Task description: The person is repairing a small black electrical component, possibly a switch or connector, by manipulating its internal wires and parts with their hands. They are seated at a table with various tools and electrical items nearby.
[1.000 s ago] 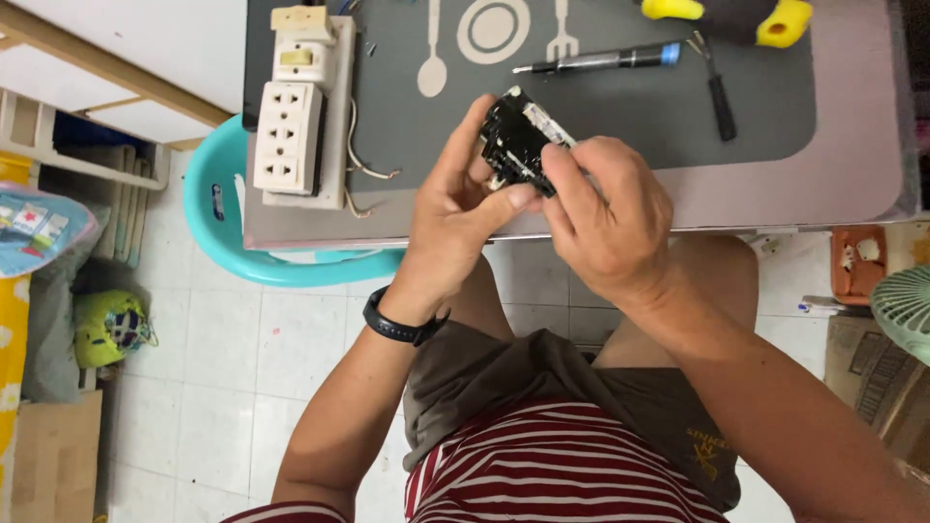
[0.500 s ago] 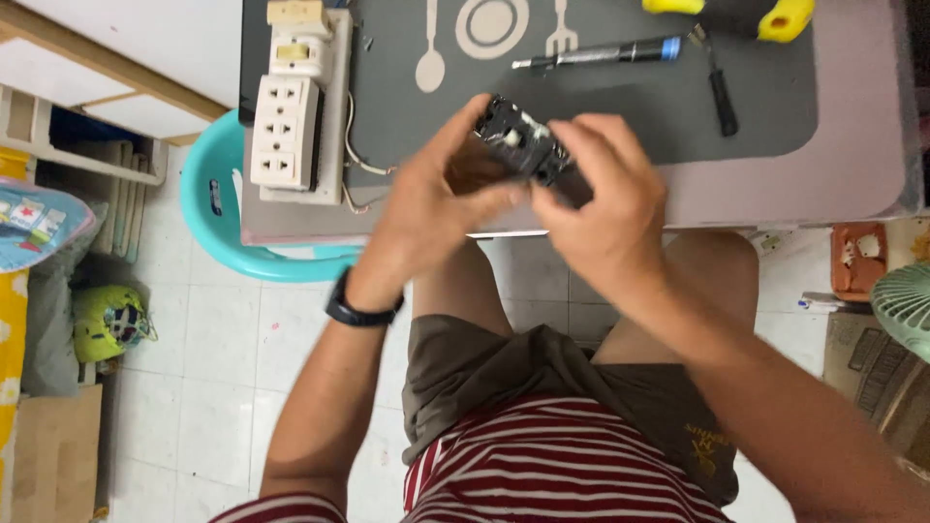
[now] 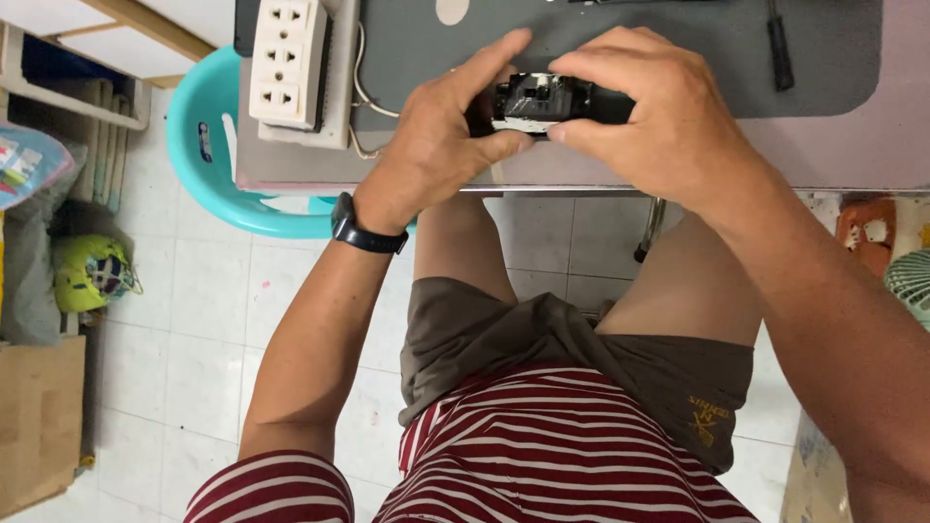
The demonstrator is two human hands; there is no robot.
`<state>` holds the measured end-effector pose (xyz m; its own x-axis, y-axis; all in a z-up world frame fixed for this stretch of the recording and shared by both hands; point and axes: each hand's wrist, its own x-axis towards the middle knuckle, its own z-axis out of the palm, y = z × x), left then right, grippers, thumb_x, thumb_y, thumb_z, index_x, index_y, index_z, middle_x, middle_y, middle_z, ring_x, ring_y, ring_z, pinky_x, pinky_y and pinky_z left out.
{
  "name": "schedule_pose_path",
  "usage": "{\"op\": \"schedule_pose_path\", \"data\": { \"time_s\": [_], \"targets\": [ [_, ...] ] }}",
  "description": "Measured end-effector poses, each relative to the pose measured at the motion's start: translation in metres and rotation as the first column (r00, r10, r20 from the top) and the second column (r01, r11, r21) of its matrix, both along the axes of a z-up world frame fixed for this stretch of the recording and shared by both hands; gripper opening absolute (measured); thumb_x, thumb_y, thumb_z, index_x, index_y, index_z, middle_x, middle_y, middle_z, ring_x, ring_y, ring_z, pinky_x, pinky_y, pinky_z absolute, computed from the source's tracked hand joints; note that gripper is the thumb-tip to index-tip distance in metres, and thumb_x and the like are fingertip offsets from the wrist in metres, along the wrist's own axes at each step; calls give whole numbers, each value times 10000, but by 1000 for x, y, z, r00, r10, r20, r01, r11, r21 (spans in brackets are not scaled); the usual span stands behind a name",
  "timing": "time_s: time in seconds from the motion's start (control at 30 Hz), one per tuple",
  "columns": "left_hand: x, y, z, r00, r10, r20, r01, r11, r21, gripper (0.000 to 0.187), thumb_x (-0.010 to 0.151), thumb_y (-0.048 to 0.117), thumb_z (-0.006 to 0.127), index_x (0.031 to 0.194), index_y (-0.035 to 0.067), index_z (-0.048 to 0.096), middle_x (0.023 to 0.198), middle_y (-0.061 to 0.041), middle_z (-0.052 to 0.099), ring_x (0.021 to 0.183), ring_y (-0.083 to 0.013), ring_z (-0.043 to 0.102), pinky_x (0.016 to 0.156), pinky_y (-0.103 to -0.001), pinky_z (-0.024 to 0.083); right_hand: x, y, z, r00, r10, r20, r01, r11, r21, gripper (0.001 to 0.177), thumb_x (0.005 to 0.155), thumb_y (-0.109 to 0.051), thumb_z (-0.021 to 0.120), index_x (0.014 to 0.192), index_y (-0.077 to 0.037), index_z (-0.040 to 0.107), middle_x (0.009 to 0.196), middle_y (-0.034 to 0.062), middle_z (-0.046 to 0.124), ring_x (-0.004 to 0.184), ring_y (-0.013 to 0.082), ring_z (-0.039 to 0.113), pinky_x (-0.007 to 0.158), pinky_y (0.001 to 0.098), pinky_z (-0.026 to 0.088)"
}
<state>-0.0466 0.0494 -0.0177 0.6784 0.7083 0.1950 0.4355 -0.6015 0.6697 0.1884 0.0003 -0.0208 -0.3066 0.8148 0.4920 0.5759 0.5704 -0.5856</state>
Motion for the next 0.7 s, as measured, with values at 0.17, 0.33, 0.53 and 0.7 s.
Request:
{"op": "schedule_pose_path", "data": {
  "time_s": [0.17,0.33,0.53,0.7],
  "targets": [
    [-1,0,-9,995,45,-84,-34,992,123,862,889,203,835,1506,343,250,1327,13,634,1051,-192,600,903,-335,467,-4,0,1,995,71,-64,-70,997,18,345,837,38,781,1160,102,677,1068,184,639,947,283,609,817,360,456],
    [1,0,-8,996,47,-81,-37,992,122,828,883,196,847,1483,295,285,1398,33,591,1029,-209,607,884,-347,479,-4,-2,1,993,93,-70,-85,990,115,351,863,105,753,1194,143,642,1112,242,646,987,340,623,844,405,493],
    [3,-2,-11,993,83,-81,-71,988,133,864,888,216,842,1502,307,241,1292,58,612,960,-195,558,809,-336,461,-2,-2,0,988,101,-115,-85,987,138,372,873,138,760,1217,178,624,1107,260,633,970,349,603,836,411,467],
    [2,-5,-10,991,109,-82,-100,989,108,974,888,201,875,1532,366,165,1144,64,651,893,-158,539,791,-306,480,1,-7,4,956,41,-289,-42,999,1,385,932,104,693,1299,121,580,1241,237,613,1138,329,609,998,396,493]
  ]
}}
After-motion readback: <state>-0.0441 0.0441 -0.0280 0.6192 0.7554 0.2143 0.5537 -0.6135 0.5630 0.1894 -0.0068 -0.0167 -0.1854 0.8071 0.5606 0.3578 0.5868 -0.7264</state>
